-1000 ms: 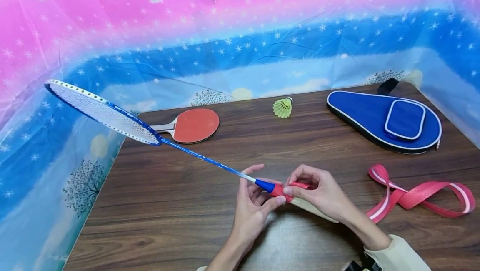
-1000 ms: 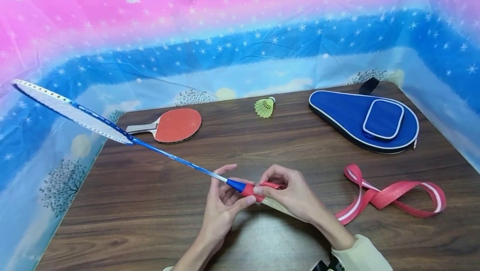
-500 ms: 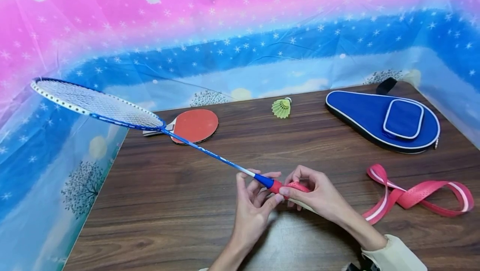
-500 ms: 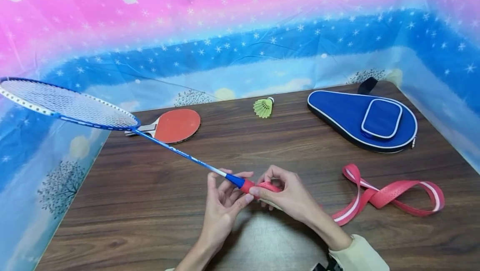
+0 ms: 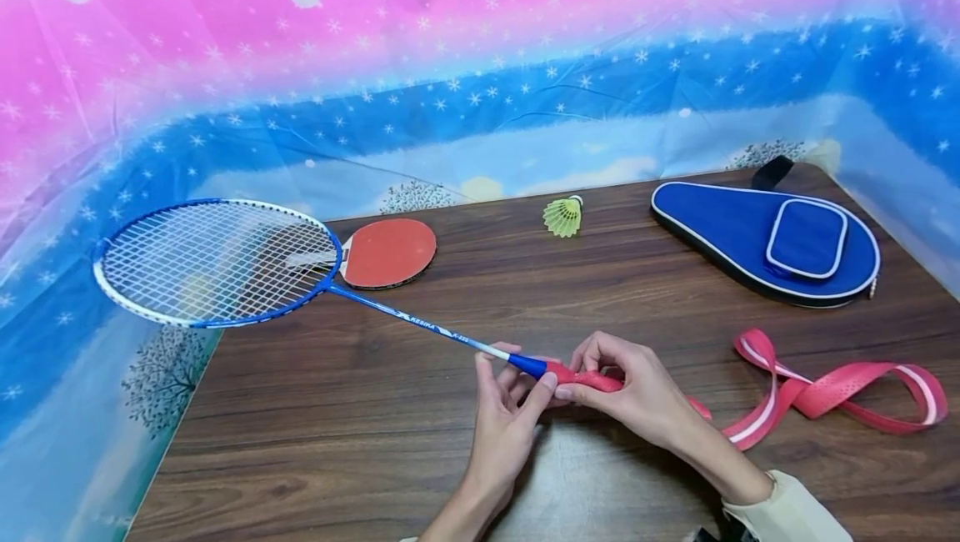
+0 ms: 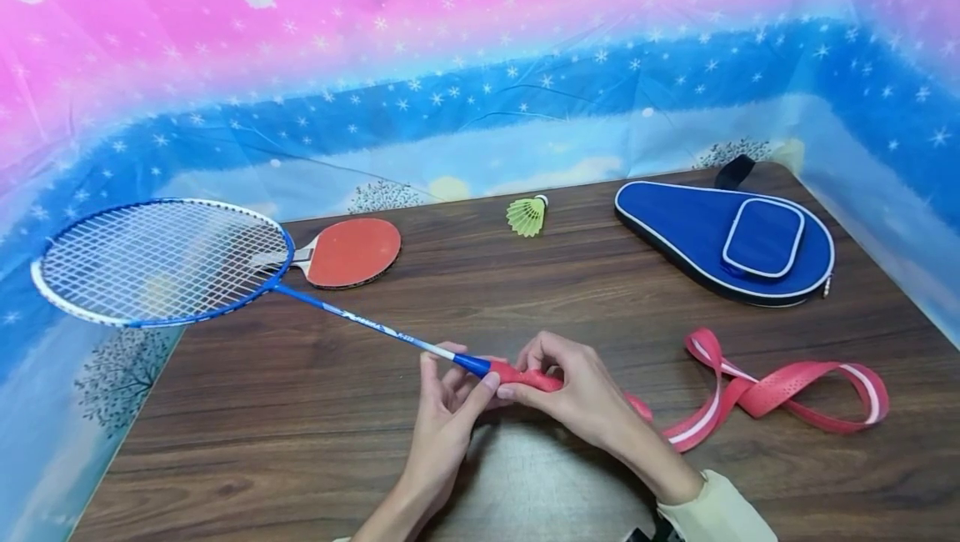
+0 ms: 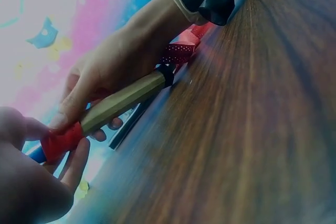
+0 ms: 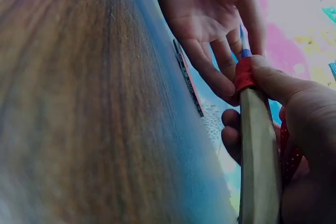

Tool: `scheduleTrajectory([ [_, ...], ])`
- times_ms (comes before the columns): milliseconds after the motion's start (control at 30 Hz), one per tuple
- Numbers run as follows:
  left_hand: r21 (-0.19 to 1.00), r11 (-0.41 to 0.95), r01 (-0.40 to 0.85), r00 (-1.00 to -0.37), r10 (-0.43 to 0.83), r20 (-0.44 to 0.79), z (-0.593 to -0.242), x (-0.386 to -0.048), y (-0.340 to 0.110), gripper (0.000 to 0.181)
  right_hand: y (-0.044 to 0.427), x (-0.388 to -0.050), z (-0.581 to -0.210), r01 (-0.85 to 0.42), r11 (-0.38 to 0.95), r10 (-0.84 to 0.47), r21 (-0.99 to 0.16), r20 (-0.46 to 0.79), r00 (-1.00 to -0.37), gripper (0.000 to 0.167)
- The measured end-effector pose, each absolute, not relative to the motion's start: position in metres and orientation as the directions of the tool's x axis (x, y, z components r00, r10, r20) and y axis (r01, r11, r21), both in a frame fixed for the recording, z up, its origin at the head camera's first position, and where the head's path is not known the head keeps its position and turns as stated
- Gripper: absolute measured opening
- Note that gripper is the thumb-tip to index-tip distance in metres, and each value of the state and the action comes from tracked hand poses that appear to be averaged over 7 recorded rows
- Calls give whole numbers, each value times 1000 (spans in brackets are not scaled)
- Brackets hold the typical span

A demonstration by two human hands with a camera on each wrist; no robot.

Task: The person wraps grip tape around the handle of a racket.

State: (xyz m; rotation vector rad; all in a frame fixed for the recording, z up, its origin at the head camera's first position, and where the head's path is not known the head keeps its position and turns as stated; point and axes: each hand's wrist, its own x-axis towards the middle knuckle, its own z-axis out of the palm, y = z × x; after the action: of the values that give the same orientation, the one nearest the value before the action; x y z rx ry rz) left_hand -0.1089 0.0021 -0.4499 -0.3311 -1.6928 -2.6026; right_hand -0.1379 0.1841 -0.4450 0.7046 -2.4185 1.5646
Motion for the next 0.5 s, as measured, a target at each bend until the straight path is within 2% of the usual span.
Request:
scheduleTrajectory([
  [200, 912, -377, 160, -972, 99, 211, -449, -109, 1, 50, 188, -140, -444, -563, 405, -332, -720, 458, -825, 31],
  [500, 909, -366, 198, -964, 93, 248, -448, -108, 0, 49, 192, -139, -441, -466, 309, -335, -829, 364, -869, 29],
])
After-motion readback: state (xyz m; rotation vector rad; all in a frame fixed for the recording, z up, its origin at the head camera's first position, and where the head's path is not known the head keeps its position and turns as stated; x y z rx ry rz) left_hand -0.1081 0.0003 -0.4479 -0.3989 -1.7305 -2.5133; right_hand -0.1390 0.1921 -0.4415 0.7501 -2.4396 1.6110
